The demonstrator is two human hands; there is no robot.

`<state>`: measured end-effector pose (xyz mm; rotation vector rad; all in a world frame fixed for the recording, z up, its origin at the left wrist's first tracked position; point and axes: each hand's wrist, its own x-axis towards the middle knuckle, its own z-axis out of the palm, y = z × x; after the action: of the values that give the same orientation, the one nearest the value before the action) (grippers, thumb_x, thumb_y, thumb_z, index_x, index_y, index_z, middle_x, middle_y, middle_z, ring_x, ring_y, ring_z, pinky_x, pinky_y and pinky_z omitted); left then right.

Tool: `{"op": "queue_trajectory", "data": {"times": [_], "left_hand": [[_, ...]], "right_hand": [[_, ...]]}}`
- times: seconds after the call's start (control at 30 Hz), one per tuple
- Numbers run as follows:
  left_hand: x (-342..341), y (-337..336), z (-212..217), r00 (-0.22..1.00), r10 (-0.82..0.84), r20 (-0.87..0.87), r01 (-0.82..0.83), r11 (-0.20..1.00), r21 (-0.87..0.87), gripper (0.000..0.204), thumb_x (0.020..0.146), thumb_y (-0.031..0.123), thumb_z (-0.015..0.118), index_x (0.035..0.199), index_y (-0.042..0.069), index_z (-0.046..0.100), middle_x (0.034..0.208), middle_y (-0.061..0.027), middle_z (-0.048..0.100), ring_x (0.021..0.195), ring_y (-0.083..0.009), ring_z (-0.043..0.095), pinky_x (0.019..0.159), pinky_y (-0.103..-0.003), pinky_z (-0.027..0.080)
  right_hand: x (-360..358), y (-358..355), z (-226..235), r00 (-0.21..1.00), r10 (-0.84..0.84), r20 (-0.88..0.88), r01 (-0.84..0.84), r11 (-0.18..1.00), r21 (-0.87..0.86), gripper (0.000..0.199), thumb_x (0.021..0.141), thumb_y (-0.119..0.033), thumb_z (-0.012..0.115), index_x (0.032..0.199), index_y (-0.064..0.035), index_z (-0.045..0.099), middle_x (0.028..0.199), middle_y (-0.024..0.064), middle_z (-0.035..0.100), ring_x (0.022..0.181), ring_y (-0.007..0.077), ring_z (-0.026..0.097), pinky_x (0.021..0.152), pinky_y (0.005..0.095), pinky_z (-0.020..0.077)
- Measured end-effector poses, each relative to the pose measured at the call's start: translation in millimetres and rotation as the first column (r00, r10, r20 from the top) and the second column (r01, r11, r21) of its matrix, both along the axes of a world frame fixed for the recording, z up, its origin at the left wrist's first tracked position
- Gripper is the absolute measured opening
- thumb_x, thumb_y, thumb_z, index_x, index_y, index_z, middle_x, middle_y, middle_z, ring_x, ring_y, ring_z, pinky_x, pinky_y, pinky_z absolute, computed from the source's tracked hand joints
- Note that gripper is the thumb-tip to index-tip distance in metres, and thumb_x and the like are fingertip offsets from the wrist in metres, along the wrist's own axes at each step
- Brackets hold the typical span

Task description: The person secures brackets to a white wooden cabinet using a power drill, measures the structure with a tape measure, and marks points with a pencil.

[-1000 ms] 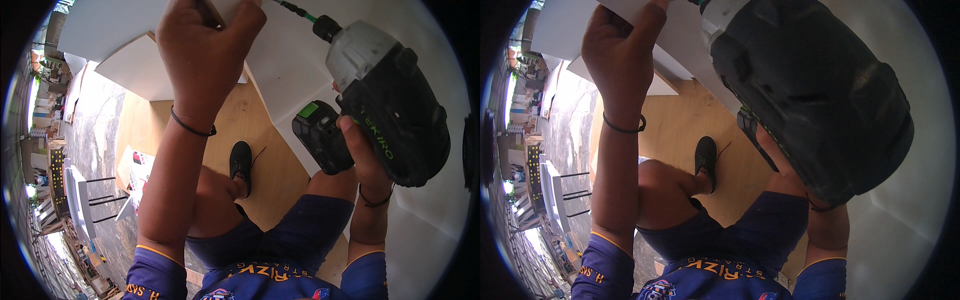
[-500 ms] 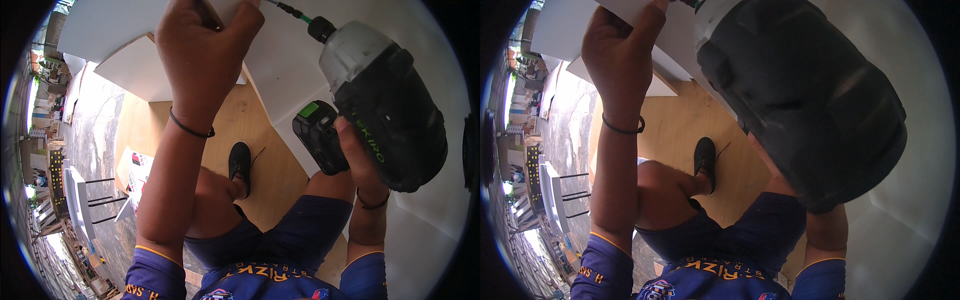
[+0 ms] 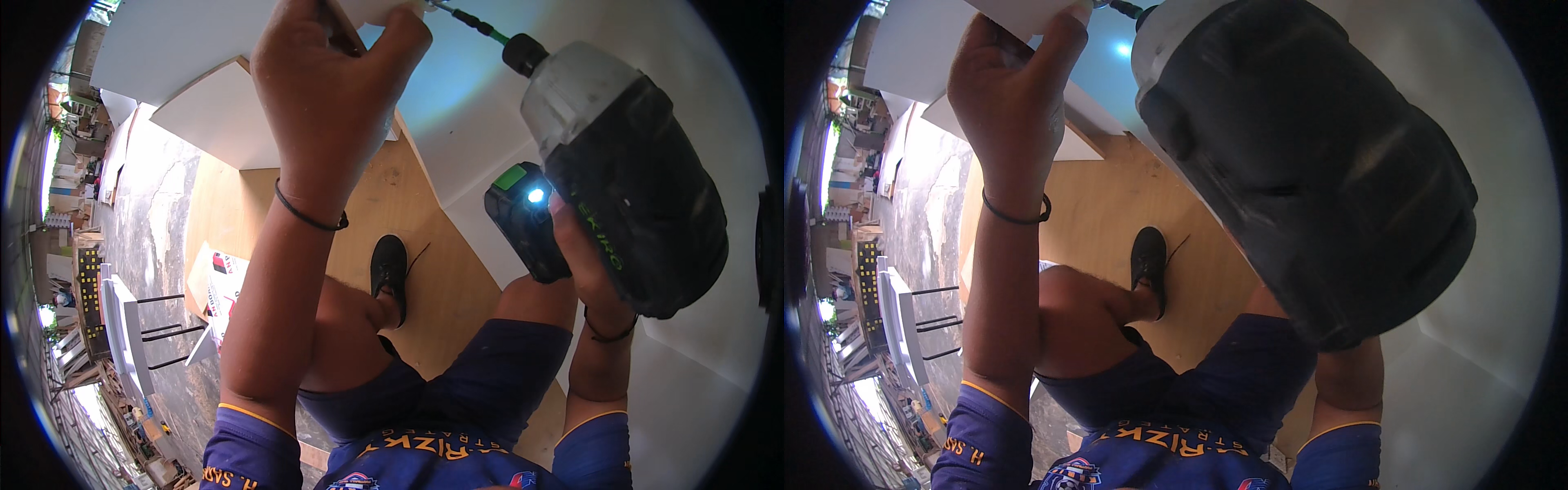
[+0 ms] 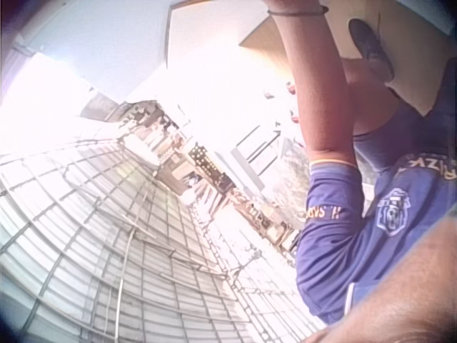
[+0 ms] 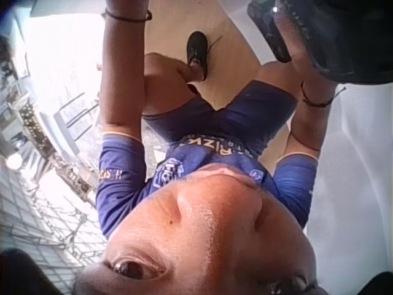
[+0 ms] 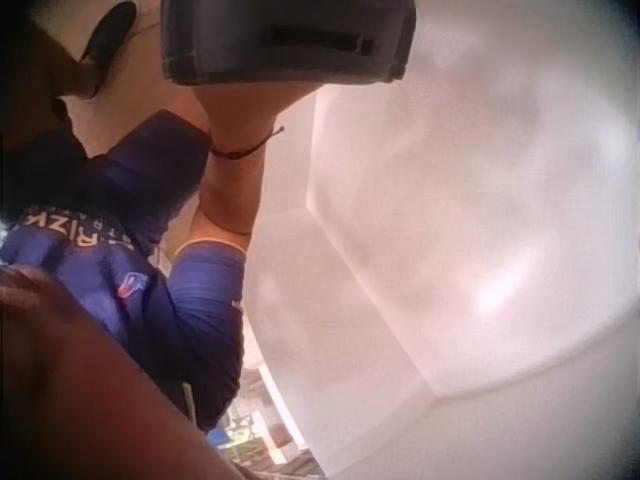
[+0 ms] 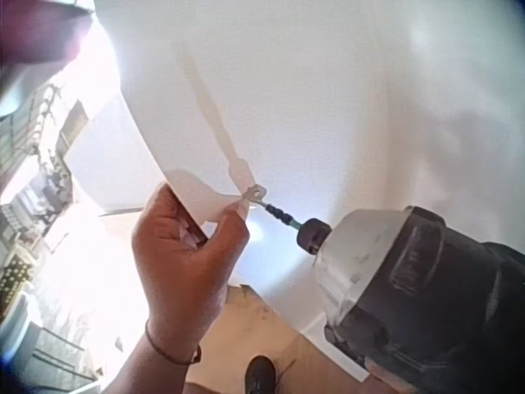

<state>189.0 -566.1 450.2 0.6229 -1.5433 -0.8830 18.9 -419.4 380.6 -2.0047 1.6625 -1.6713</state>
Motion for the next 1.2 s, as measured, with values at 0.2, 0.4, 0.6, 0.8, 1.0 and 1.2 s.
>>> {"op": "queue_trajectory", "data": {"times": [0.2, 0.4, 0.6, 0.8, 1.0, 1.2], "left_hand": [[-2, -2, -3, 1.000, 0.004, -0.015, -0.005, 1.000, -0.022, 0.027, 0.083, -0.005, 0.063, 0.108, -0.010, 0.058, 0.098, -0.0134, 0.069, 0.085, -0.0122, 0.065, 0.075, -0.023, 0.052], [-1, -10, -11, 0.999, 0.021, -0.024, -0.023, 0.998, -0.056, 0.026, 0.083, -0.005, 0.063, 0.108, -0.010, 0.058, 0.098, -0.0135, 0.069, 0.085, -0.0122, 0.065, 0.075, -0.023, 0.052], [0, -1, -2, 1.000, 0.017, 0.004, -0.017, 1.000, -0.006, 0.025, 0.083, -0.005, 0.063, 0.108, -0.010, 0.058, 0.097, -0.0133, 0.070, 0.085, -0.0119, 0.065, 0.074, -0.022, 0.052], [-1, 1, 0, 1.000, 0.008, 0.009, -0.008, 1.000, 0.018, 0.025, 0.084, -0.005, 0.063, 0.107, -0.010, 0.058, 0.096, -0.0130, 0.070, 0.084, -0.0114, 0.065, 0.073, -0.022, 0.052], [0, -2, -4, 1.000, 0.023, 0.004, -0.023, 1.000, -0.017, 0.024, 0.083, -0.004, 0.064, 0.106, -0.009, 0.059, 0.094, -0.0117, 0.070, 0.081, -0.0103, 0.065, 0.071, -0.021, 0.051], [2, 1, 1, 0.999, 0.021, 0.031, -0.022, 1.000, 0.019, 0.025, 0.083, -0.004, 0.064, 0.107, -0.009, 0.059, 0.094, -0.0114, 0.070, 0.080, -0.0096, 0.064, 0.069, -0.020, 0.051]], "right_hand": [[-13, 2, -14, 0.999, 0.052, -0.001, -0.052, 0.999, -0.010, 0.040, 0.087, 0.000, 0.068, 0.126, 0.0018, 0.062, 0.124, 0.0128, 0.065, 0.115, 0.0222, 0.061, 0.104, 0.0367, 0.0437], [-14, 2, -4, 0.994, 0.101, 0.033, -0.103, 0.993, 0.050, 0.040, 0.087, 0.001, 0.067, 0.126, 0.0019, 0.062, 0.123, 0.0127, 0.066, 0.113, 0.0224, 0.062, 0.103, 0.0369, 0.0448], [1, 2, 1, 0.998, -0.047, 0.045, 0.044, 0.997, 0.060, 0.045, 0.085, 0.000, 0.069, 0.129, 0.0023, 0.058, 0.125, 0.0128, 0.065, 0.113, 0.0230, 0.062, 0.103, 0.0371, 0.0444], [-9, 0, -5, 0.999, 0.002, -0.032, -0.001, 1.000, 0.009, 0.046, 0.085, 0.000, 0.070, 0.130, 0.0026, 0.058, 0.125, 0.0126, 0.065, 0.113, 0.0225, 0.062, 0.104, 0.0369, 0.0440], [8, 3, 4, 0.853, -0.120, -0.509, 0.191, 0.977, 0.089, 0.042, 0.085, 0.002, 0.070, 0.126, 0.0031, 0.061, 0.122, 0.0123, 0.066, 0.111, 0.0216, 0.063, 0.102, 0.0360, 0.0455], [-2, 2, 1, 0.903, -0.047, -0.428, 0.122, 0.981, 0.148, 0.037, 0.085, 0.003, 0.069, 0.122, 0.0033, 0.064, 0.116, 0.0117, 0.069, 0.108, 0.0217, 0.065, 0.101, 0.0356, 0.0463]]}}
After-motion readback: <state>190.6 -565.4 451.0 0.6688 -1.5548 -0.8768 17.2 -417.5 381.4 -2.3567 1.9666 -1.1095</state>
